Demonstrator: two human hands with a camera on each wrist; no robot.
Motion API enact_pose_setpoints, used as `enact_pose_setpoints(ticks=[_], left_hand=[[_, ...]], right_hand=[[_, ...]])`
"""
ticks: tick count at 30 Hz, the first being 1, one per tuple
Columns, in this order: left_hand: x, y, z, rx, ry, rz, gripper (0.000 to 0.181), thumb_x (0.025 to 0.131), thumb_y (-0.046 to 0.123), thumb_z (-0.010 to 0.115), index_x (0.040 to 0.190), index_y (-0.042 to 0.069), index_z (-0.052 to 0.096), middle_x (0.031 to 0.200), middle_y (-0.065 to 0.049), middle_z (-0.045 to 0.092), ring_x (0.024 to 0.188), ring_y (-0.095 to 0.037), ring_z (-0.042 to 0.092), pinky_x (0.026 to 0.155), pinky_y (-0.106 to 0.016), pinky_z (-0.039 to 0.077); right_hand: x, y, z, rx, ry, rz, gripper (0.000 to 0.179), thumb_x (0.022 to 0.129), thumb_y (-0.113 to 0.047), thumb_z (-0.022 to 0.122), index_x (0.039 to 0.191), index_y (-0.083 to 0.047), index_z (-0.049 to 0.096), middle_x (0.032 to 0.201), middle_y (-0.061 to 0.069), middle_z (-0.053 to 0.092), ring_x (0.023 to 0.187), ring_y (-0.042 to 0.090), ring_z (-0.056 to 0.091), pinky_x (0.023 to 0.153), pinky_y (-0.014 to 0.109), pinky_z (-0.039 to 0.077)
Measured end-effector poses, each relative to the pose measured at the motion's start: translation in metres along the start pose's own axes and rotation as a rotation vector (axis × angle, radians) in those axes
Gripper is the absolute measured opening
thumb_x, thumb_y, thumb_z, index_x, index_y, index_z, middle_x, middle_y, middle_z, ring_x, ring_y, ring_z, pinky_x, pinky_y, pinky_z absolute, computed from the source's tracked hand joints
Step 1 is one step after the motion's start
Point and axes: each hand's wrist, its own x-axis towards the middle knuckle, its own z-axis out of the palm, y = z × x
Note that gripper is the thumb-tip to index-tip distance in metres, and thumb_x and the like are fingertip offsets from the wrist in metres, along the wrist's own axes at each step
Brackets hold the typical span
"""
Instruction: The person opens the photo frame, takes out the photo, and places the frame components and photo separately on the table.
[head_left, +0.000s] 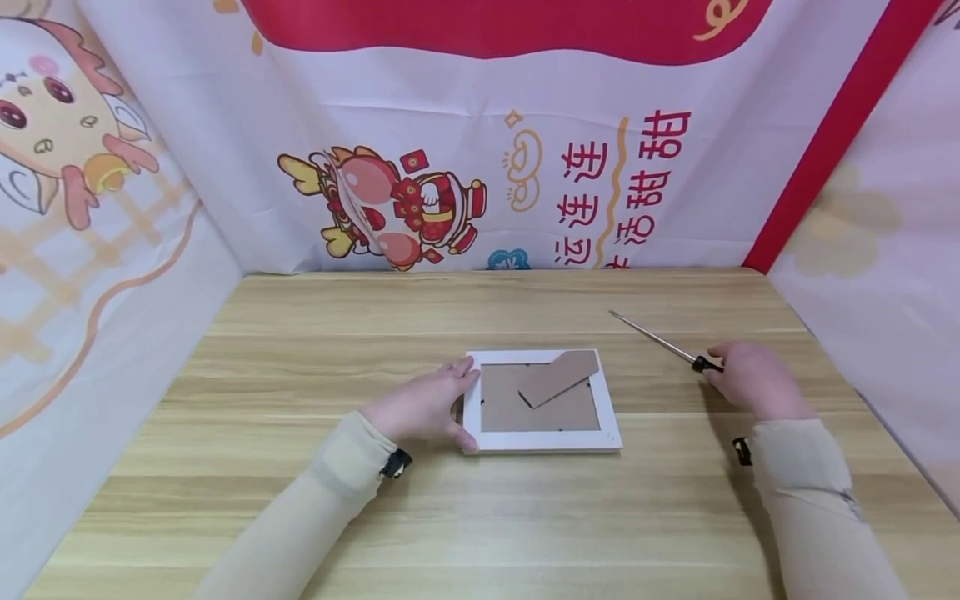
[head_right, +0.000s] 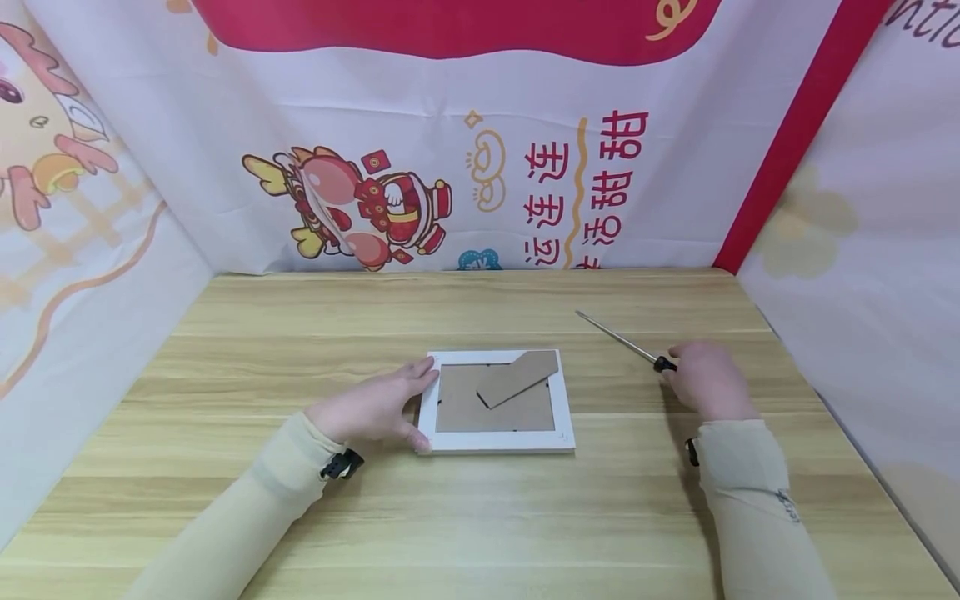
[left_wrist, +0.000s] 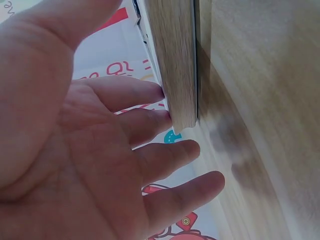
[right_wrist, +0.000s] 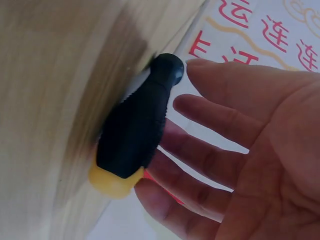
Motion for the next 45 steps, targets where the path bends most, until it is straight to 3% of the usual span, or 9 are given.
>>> enact_pose_setpoints(ticks=[11, 18, 22, 26, 29, 32, 37, 45], left_hand=[[-0.002, 0.001, 0.0, -0.009, -0.002, -0.015, 0.109, 0.072, 0.047, 0.086, 0.153, 0.0, 0.032, 0.161, -0.02, 0.017, 0.145, -0.031, 0.026, 0.115, -0.041, 0.028], [-0.001, 0.0, 0.0, 0.001, 0.0, -0.017, 0.11, 0.071, 0.048, 0.085, 0.153, 0.0, 0.031, 0.161, -0.02, 0.016, 0.143, -0.034, 0.03, 0.114, -0.042, 0.03], [-0.001, 0.0, 0.0, 0.003, 0.0, -0.009, 0.11, 0.072, 0.049, 0.085, 0.153, -0.001, 0.031, 0.161, -0.021, 0.016, 0.142, -0.034, 0.031, 0.114, -0.041, 0.03], [-0.001, 0.0, -0.002, -0.003, -0.004, -0.004, 0.11, 0.072, 0.048, 0.085, 0.153, -0.002, 0.03, 0.16, -0.023, 0.016, 0.142, -0.034, 0.032, 0.114, -0.041, 0.031], [-0.002, 0.0, -0.002, -0.005, -0.003, -0.001, 0.11, 0.071, 0.047, 0.086, 0.152, -0.003, 0.031, 0.16, -0.024, 0.017, 0.142, -0.035, 0.032, 0.113, -0.042, 0.031], [-0.002, -0.001, -0.002, 0.002, -0.007, -0.003, 0.111, 0.072, 0.048, 0.085, 0.153, -0.003, 0.03, 0.16, -0.023, 0.016, 0.142, -0.034, 0.032, 0.114, -0.041, 0.031], [-0.002, -0.002, -0.001, 0.009, -0.003, 0.007, 0.11, 0.072, 0.048, 0.085, 0.153, -0.003, 0.03, 0.16, -0.024, 0.017, 0.141, -0.035, 0.033, 0.113, -0.041, 0.032], [-0.003, -0.001, -0.001, 0.002, -0.003, 0.002, 0.11, 0.072, 0.049, 0.085, 0.153, -0.002, 0.03, 0.16, -0.022, 0.016, 0.142, -0.033, 0.032, 0.114, -0.039, 0.031]], right_hand=[[0.002, 0.0, 0.009, 0.067, -0.025, 0.038, 0.033, 0.083, -0.011, 0.071, 0.111, 0.007, 0.068, 0.104, 0.032, 0.066, 0.094, 0.052, 0.061, 0.075, 0.061, 0.05], [0.0, 0.004, -0.003, 0.234, -0.057, 0.074, 0.038, 0.085, -0.019, 0.066, 0.112, 0.007, 0.059, 0.1, 0.027, 0.064, 0.086, 0.038, 0.059, 0.07, 0.05, 0.049], [-0.004, -0.001, -0.018, 0.35, -0.028, 0.07, 0.038, 0.09, -0.019, 0.062, 0.116, 0.006, 0.053, 0.098, 0.023, 0.062, 0.081, 0.031, 0.058, 0.065, 0.039, 0.047], [-0.009, -0.012, -0.032, 0.389, 0.1, 0.001, 0.03, 0.093, -0.019, 0.064, 0.115, 0.0, 0.058, 0.091, 0.014, 0.063, 0.074, 0.024, 0.055, 0.062, 0.034, 0.044], [-0.014, -0.024, -0.039, 0.368, 0.201, -0.073, 0.026, 0.092, -0.022, 0.071, 0.112, -0.008, 0.065, 0.089, 0.009, 0.066, 0.074, 0.022, 0.057, 0.062, 0.031, 0.046], [-0.017, -0.038, -0.043, 0.328, 0.252, -0.161, 0.025, 0.087, -0.024, 0.077, 0.109, -0.014, 0.071, 0.088, 0.003, 0.069, 0.074, 0.019, 0.059, 0.062, 0.029, 0.047], [-0.023, -0.062, -0.043, 0.277, 0.239, -0.291, 0.025, 0.082, -0.028, 0.083, 0.105, -0.019, 0.076, 0.088, -0.002, 0.07, 0.073, 0.014, 0.061, 0.063, 0.029, 0.051], [-0.024, -0.09, -0.034, 0.294, 0.123, -0.38, 0.029, 0.081, -0.024, 0.084, 0.109, -0.02, 0.077, 0.089, -0.011, 0.072, 0.077, 0.006, 0.064, 0.067, 0.027, 0.054]])
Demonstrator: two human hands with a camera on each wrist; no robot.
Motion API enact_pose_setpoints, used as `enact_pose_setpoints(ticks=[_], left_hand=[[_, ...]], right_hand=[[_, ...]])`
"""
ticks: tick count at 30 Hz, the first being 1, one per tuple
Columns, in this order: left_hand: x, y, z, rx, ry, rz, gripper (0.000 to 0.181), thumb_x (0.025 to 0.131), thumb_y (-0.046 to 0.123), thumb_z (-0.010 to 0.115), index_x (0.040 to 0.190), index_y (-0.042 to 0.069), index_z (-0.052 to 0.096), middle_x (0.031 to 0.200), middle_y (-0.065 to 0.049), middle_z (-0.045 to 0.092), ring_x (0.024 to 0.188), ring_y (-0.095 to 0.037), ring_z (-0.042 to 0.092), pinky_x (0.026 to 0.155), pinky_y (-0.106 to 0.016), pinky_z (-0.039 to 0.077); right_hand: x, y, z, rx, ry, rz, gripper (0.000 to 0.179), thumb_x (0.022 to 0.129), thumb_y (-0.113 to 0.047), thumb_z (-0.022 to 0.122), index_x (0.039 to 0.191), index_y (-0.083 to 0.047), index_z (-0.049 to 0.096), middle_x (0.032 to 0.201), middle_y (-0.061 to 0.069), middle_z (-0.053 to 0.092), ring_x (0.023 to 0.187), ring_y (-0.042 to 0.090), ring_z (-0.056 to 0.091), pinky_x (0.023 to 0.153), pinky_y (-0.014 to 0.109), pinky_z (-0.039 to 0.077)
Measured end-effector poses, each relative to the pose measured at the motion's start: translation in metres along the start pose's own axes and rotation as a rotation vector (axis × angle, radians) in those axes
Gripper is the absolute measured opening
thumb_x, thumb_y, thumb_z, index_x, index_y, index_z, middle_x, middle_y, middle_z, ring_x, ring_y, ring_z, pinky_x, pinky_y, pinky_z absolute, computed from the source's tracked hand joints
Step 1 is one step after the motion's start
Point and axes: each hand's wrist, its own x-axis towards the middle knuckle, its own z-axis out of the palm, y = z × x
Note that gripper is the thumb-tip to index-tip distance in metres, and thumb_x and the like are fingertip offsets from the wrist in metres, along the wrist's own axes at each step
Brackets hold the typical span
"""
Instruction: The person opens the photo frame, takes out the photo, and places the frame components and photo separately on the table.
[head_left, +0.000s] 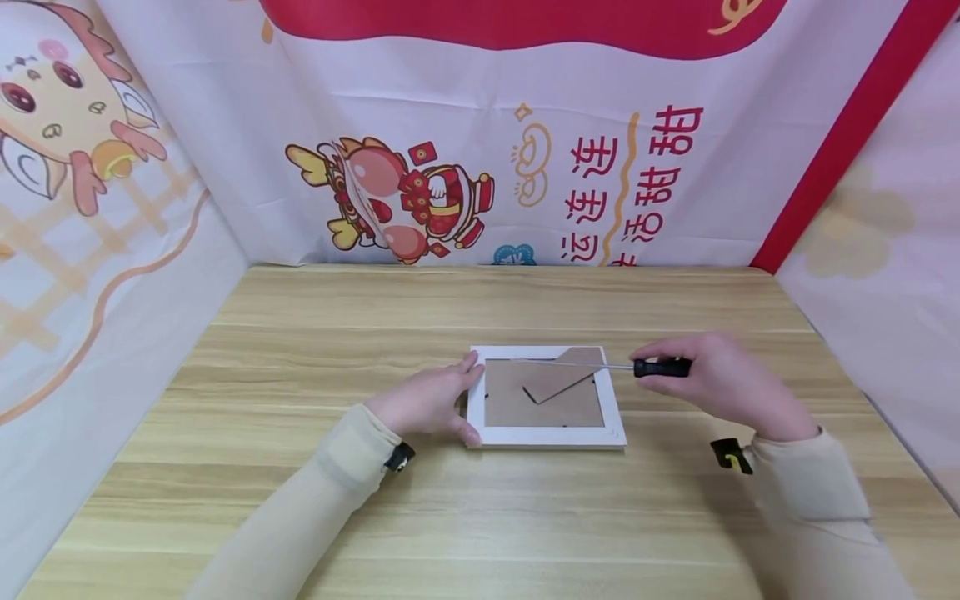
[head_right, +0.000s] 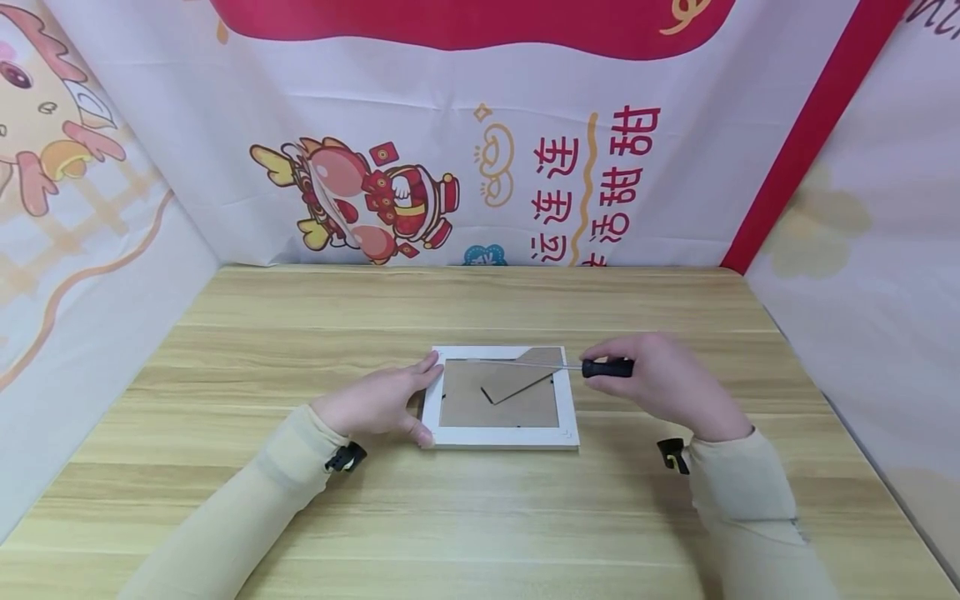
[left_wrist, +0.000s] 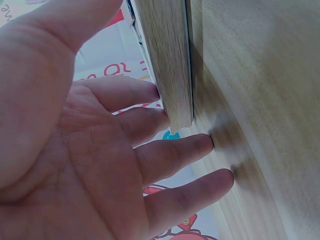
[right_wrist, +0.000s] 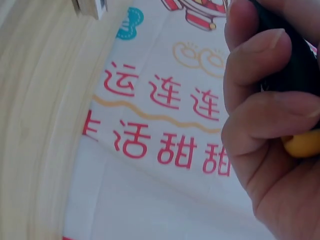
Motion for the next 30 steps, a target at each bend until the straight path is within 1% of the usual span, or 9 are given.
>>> enact_pose_setpoints(ticks=[5, 9, 12, 15, 21, 26, 30], left_hand=[[0.0, 0.0, 0.0, -0.005, -0.001, -0.009, 0.109, 0.073, 0.048, 0.085, 0.153, -0.001, 0.03, 0.161, -0.021, 0.017, 0.142, -0.032, 0.033, 0.114, -0.039, 0.031], [0.0, 0.001, 0.0, -0.014, -0.007, -0.019, 0.109, 0.073, 0.048, 0.085, 0.154, 0.0, 0.03, 0.162, -0.019, 0.016, 0.142, -0.031, 0.033, 0.114, -0.038, 0.031], [0.0, 0.002, 0.0, -0.015, -0.01, -0.024, 0.109, 0.073, 0.048, 0.085, 0.154, 0.001, 0.029, 0.162, -0.018, 0.015, 0.142, -0.031, 0.032, 0.114, -0.038, 0.031], [0.0, 0.001, 0.0, -0.014, -0.012, -0.028, 0.109, 0.073, 0.048, 0.085, 0.155, 0.001, 0.029, 0.162, -0.018, 0.015, 0.142, -0.03, 0.032, 0.114, -0.038, 0.031], [-0.001, 0.002, 0.0, -0.013, -0.012, -0.031, 0.109, 0.073, 0.048, 0.085, 0.155, 0.002, 0.029, 0.162, -0.017, 0.015, 0.142, -0.03, 0.033, 0.114, -0.038, 0.031], [-0.001, 0.002, -0.001, -0.025, -0.012, -0.034, 0.109, 0.074, 0.046, 0.085, 0.155, 0.002, 0.029, 0.162, -0.017, 0.015, 0.143, -0.03, 0.031, 0.114, -0.038, 0.03], [-0.002, 0.002, -0.001, -0.035, -0.014, -0.037, 0.108, 0.073, 0.046, 0.085, 0.155, 0.002, 0.029, 0.162, -0.016, 0.014, 0.143, -0.03, 0.031, 0.114, -0.038, 0.03]], right_hand=[[0.004, -0.003, 0.009, 0.034, -0.041, -0.042, 0.029, 0.079, -0.013, 0.084, 0.107, -0.018, 0.077, 0.093, -0.011, 0.072, 0.079, 0.005, 0.064, 0.07, 0.028, 0.055], [0.007, -0.003, 0.015, 0.026, -0.063, -0.074, 0.03, 0.079, -0.014, 0.085, 0.108, -0.018, 0.077, 0.098, -0.011, 0.072, 0.085, 0.005, 0.065, 0.075, 0.032, 0.056], [0.008, -0.004, 0.02, 0.022, -0.094, -0.061, 0.031, 0.078, -0.017, 0.085, 0.109, -0.018, 0.077, 0.1, -0.011, 0.072, 0.087, 0.005, 0.065, 0.077, 0.033, 0.055], [0.01, -0.004, 0.024, 0.03, -0.131, -0.038, 0.032, 0.078, -0.018, 0.086, 0.109, -0.018, 0.077, 0.101, -0.01, 0.072, 0.086, 0.005, 0.065, 0.076, 0.032, 0.056], [0.013, -0.003, 0.032, 0.046, -0.153, -0.053, 0.03, 0.08, -0.018, 0.084, 0.108, -0.015, 0.078, 0.101, -0.007, 0.073, 0.083, 0.006, 0.064, 0.074, 0.033, 0.054], [0.016, -0.002, 0.037, 0.088, -0.182, -0.042, 0.028, 0.081, -0.018, 0.083, 0.108, -0.013, 0.078, 0.1, -0.006, 0.073, 0.08, 0.006, 0.063, 0.071, 0.028, 0.053], [0.016, 0.0, 0.039, 0.139, -0.219, 0.0, 0.029, 0.082, -0.018, 0.083, 0.11, -0.012, 0.078, 0.101, -0.005, 0.073, 0.08, 0.007, 0.063, 0.07, 0.027, 0.053]])
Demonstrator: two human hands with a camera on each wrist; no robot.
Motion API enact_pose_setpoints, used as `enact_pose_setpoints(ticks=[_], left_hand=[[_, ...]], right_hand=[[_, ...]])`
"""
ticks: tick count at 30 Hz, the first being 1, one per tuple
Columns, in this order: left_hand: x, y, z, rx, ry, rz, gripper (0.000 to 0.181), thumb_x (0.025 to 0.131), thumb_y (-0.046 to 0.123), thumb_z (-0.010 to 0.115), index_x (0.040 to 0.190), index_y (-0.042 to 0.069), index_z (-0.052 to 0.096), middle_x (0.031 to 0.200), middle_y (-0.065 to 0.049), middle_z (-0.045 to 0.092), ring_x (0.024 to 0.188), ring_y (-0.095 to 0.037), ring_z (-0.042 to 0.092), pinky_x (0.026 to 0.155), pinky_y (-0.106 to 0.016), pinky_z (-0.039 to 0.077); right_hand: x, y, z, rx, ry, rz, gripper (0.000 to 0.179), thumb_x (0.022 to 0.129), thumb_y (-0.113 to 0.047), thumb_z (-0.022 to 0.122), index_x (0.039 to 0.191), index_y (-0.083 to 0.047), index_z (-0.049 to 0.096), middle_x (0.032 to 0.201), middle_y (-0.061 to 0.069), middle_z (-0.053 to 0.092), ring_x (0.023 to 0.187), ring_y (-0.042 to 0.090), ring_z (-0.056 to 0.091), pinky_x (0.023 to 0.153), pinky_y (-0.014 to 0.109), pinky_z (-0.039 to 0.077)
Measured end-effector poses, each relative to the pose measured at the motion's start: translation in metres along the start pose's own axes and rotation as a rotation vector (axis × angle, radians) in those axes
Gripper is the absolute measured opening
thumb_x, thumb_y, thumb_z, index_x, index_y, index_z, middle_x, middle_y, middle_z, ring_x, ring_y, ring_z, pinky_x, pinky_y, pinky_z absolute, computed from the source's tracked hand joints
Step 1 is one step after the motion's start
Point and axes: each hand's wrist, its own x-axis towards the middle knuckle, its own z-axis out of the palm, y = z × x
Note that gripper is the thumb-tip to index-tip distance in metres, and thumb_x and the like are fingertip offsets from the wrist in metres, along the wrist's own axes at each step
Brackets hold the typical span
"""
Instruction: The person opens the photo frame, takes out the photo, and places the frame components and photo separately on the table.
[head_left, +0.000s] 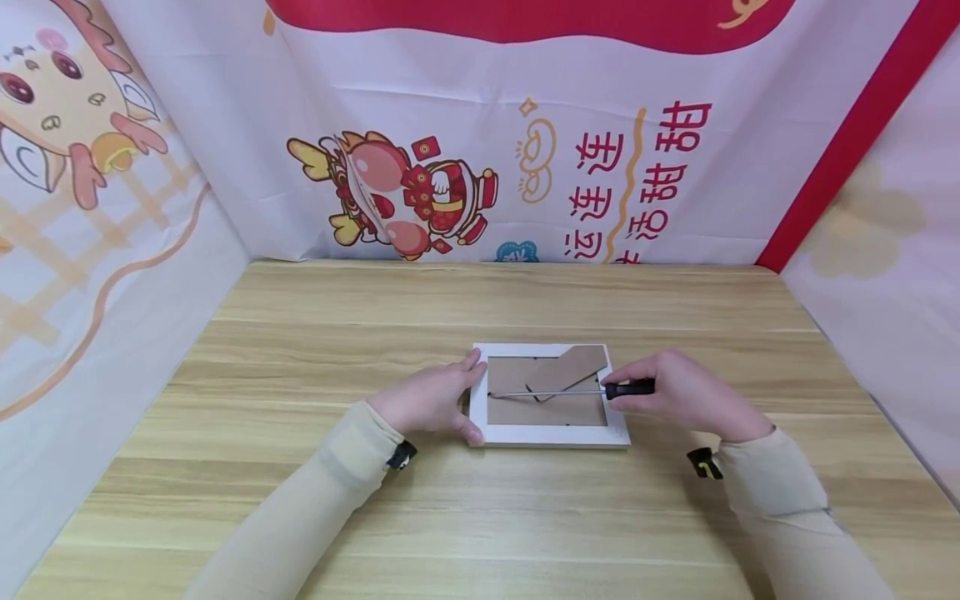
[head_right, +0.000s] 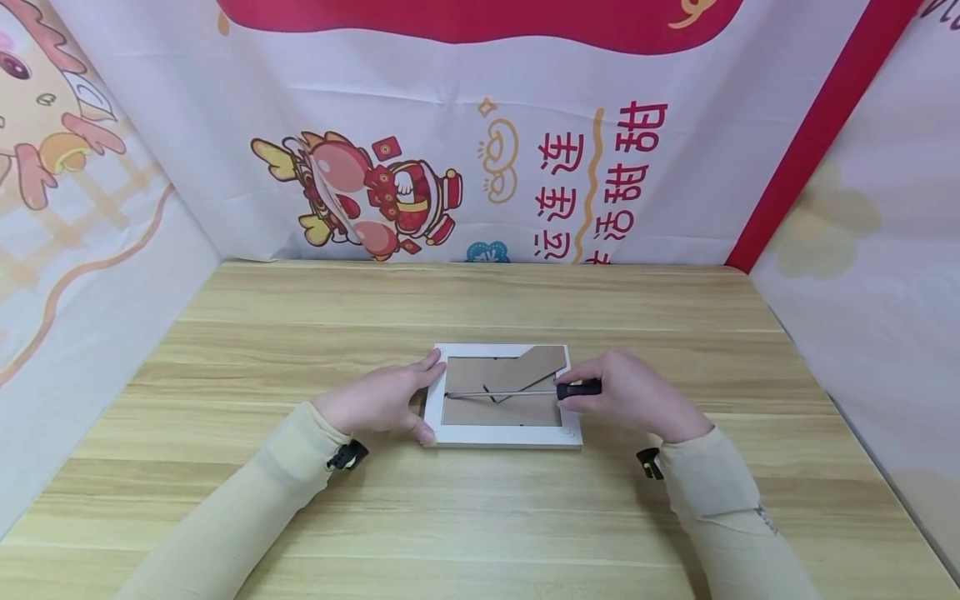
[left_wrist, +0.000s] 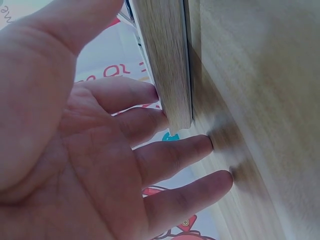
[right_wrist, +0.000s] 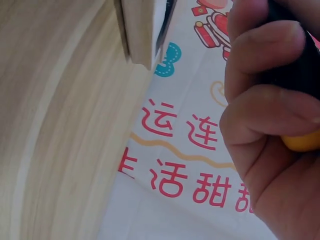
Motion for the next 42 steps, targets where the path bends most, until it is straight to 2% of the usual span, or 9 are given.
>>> enact_pose_setpoints(ticks=[7, 15, 22, 25, 31, 37, 42], left_hand=[[0.001, -0.003, 0.001, 0.009, 0.007, 0.008, 0.109, 0.073, 0.046, 0.086, 0.154, 0.002, 0.029, 0.162, -0.016, 0.015, 0.142, -0.03, 0.033, 0.114, -0.037, 0.031], [0.002, -0.001, 0.0, -0.005, 0.007, 0.022, 0.108, 0.073, 0.046, 0.085, 0.155, 0.002, 0.029, 0.162, -0.017, 0.014, 0.142, -0.029, 0.033, 0.114, -0.039, 0.031], [0.001, -0.001, -0.001, -0.02, 0.007, 0.021, 0.107, 0.073, 0.043, 0.087, 0.154, 0.001, 0.03, 0.162, -0.018, 0.013, 0.142, -0.03, 0.033, 0.114, -0.039, 0.031], [0.001, -0.002, 0.0, -0.015, 0.01, 0.026, 0.107, 0.073, 0.043, 0.087, 0.153, 0.001, 0.031, 0.161, -0.019, 0.015, 0.142, -0.031, 0.034, 0.114, -0.039, 0.031], [0.001, -0.004, 0.0, -0.02, 0.006, 0.028, 0.108, 0.072, 0.042, 0.087, 0.154, 0.001, 0.03, 0.161, -0.018, 0.014, 0.141, -0.03, 0.034, 0.113, -0.038, 0.032], [0.001, -0.005, 0.0, -0.034, 0.009, 0.022, 0.107, 0.072, 0.04, 0.088, 0.154, 0.001, 0.031, 0.161, -0.018, 0.014, 0.141, -0.03, 0.034, 0.114, -0.038, 0.031], [0.0, -0.005, -0.001, -0.043, 0.005, 0.012, 0.107, 0.071, 0.04, 0.088, 0.154, 0.002, 0.031, 0.162, -0.017, 0.015, 0.142, -0.029, 0.033, 0.114, -0.038, 0.03]], right_hand=[[0.001, -0.001, 0.001, 0.012, -0.016, 0.047, 0.033, 0.082, -0.023, 0.082, 0.114, -0.013, 0.077, 0.106, -0.002, 0.074, 0.088, 0.008, 0.065, 0.073, 0.029, 0.053], [0.001, -0.019, -0.005, -0.095, 0.012, 0.011, 0.033, 0.082, -0.024, 0.082, 0.112, -0.014, 0.078, 0.101, -0.003, 0.075, 0.073, 0.006, 0.061, 0.06, 0.026, 0.049], [0.017, -0.058, -0.031, -0.223, -0.061, -0.075, 0.024, 0.083, -0.025, 0.082, 0.102, -0.011, 0.08, 0.084, -0.007, 0.073, 0.064, 0.002, 0.057, 0.059, 0.026, 0.051], [0.03, -0.079, -0.043, -0.269, -0.12, -0.064, 0.014, 0.082, -0.023, 0.083, 0.092, -0.014, 0.081, 0.078, -0.009, 0.07, 0.066, 0.003, 0.06, 0.063, 0.029, 0.054], [0.056, -0.112, -0.056, -0.37, -0.222, -0.059, 0.006, 0.08, -0.019, 0.084, 0.085, -0.015, 0.081, 0.078, -0.009, 0.07, 0.068, 0.005, 0.063, 0.068, 0.032, 0.056], [0.071, -0.142, -0.06, -0.476, -0.26, -0.032, 0.007, 0.079, -0.02, 0.085, 0.078, -0.015, 0.079, 0.071, -0.006, 0.067, 0.062, 0.011, 0.06, 0.062, 0.031, 0.054], [0.081, -0.164, -0.061, -0.578, -0.278, -0.006, 0.014, 0.077, -0.023, 0.087, 0.078, -0.014, 0.076, 0.071, -0.005, 0.066, 0.064, 0.014, 0.06, 0.065, 0.034, 0.054]])
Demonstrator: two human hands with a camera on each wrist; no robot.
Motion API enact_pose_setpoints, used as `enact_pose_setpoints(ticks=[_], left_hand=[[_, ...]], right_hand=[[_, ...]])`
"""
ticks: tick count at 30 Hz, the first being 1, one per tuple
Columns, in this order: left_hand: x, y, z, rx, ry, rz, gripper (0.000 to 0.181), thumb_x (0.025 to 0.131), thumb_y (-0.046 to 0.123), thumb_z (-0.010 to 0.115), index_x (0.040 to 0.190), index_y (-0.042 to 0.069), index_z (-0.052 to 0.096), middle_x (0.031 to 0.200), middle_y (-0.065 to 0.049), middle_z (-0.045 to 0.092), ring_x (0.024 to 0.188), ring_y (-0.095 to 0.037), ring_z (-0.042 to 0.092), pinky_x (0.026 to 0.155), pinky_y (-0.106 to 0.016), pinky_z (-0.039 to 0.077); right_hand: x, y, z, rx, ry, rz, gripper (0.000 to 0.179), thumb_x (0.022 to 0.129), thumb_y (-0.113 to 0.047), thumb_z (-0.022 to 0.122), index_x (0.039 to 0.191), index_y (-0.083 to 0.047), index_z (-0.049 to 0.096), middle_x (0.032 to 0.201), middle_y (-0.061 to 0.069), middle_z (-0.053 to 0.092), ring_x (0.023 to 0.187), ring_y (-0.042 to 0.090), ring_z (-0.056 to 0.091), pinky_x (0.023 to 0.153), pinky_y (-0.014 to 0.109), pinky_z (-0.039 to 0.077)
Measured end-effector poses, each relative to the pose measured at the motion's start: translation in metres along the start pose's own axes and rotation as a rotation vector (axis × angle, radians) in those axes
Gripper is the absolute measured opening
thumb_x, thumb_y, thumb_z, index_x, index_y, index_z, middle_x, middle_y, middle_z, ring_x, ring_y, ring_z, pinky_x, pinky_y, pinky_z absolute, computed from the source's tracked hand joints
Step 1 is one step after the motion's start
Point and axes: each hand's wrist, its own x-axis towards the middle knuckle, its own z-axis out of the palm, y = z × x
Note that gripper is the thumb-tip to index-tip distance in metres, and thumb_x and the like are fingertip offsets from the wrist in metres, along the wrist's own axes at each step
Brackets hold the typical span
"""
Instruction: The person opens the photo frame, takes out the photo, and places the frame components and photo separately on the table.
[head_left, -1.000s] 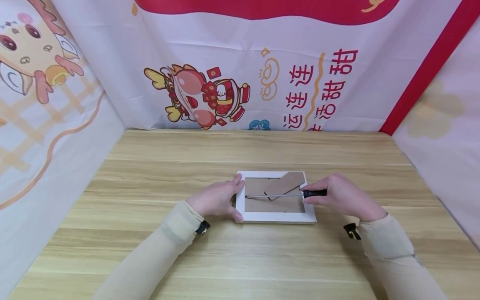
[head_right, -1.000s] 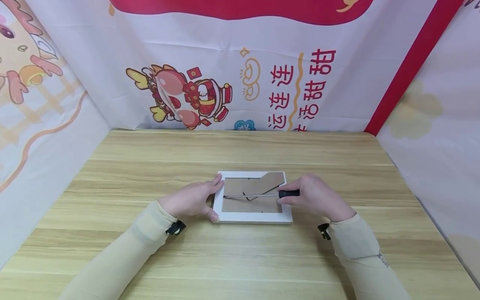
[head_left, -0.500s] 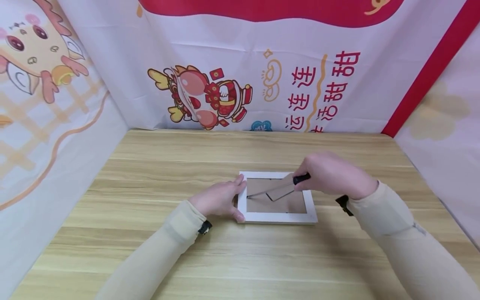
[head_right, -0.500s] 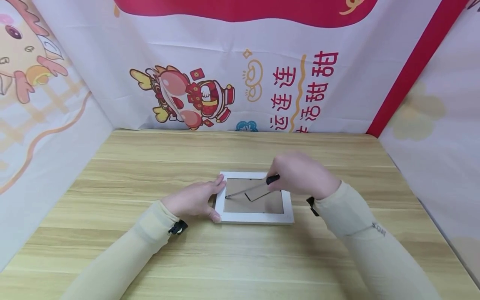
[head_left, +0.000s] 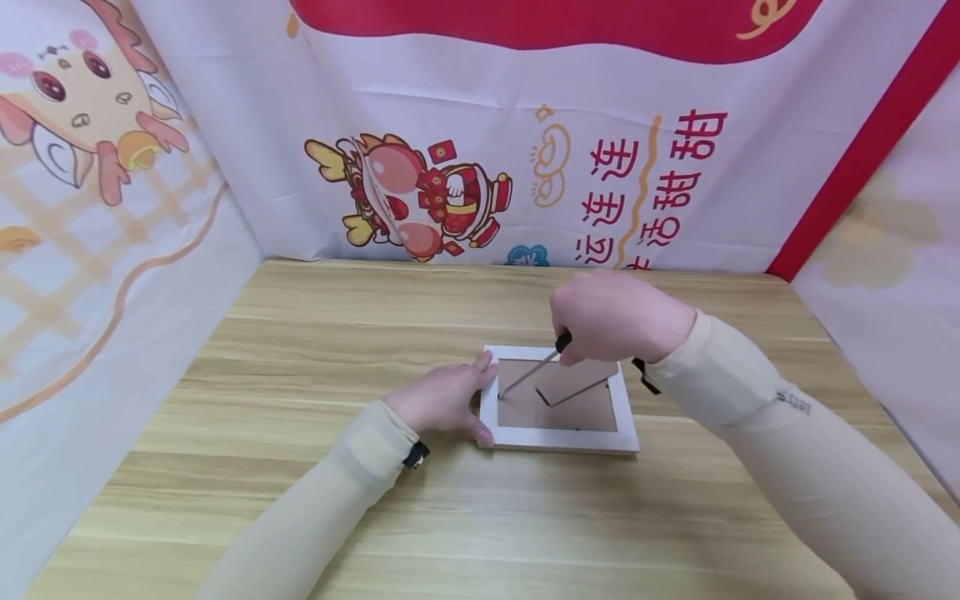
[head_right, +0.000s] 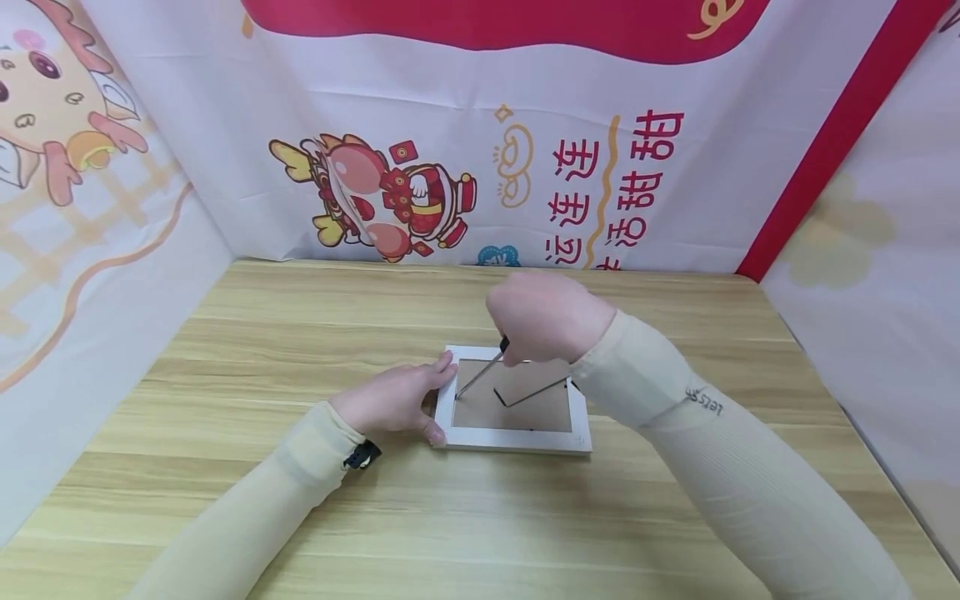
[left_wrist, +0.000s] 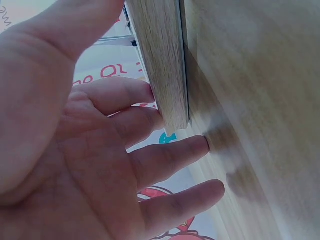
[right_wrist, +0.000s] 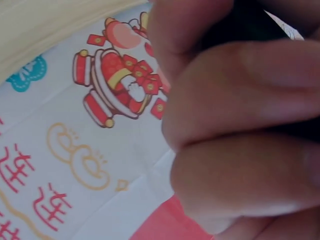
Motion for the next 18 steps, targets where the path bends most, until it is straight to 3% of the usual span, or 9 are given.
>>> enact_pose_setpoints(ticks=[6, 13, 18], left_hand=[[0.002, 0.0, -0.001, 0.03, -0.013, -0.007, 0.108, 0.071, 0.043, 0.087, 0.154, 0.004, 0.031, 0.162, -0.017, 0.016, 0.142, -0.029, 0.034, 0.114, -0.038, 0.03], [0.003, -0.001, -0.001, 0.034, -0.017, 0.015, 0.109, 0.071, 0.045, 0.086, 0.154, 0.001, 0.03, 0.161, -0.019, 0.017, 0.141, -0.029, 0.035, 0.114, -0.038, 0.032], [0.002, -0.002, 0.0, 0.032, 0.002, 0.033, 0.111, 0.07, 0.045, 0.087, 0.155, 0.002, 0.029, 0.161, -0.019, 0.02, 0.14, -0.028, 0.038, 0.113, -0.038, 0.034]], right_hand=[[0.009, -0.018, -0.013, -0.058, -0.034, 0.029, 0.022, 0.075, -0.027, 0.088, 0.083, -0.013, 0.072, 0.071, -0.005, 0.064, 0.068, 0.016, 0.061, 0.068, 0.035, 0.055], [0.021, -0.042, -0.025, -0.191, -0.043, -0.01, 0.035, 0.072, -0.029, 0.09, 0.099, -0.011, 0.076, 0.079, -0.002, 0.068, 0.071, 0.017, 0.063, 0.068, 0.034, 0.057], [0.029, -0.056, -0.03, -0.276, -0.041, -0.036, 0.027, 0.073, -0.027, 0.09, 0.09, -0.013, 0.075, 0.075, -0.002, 0.066, 0.07, 0.019, 0.06, 0.063, 0.034, 0.056]])
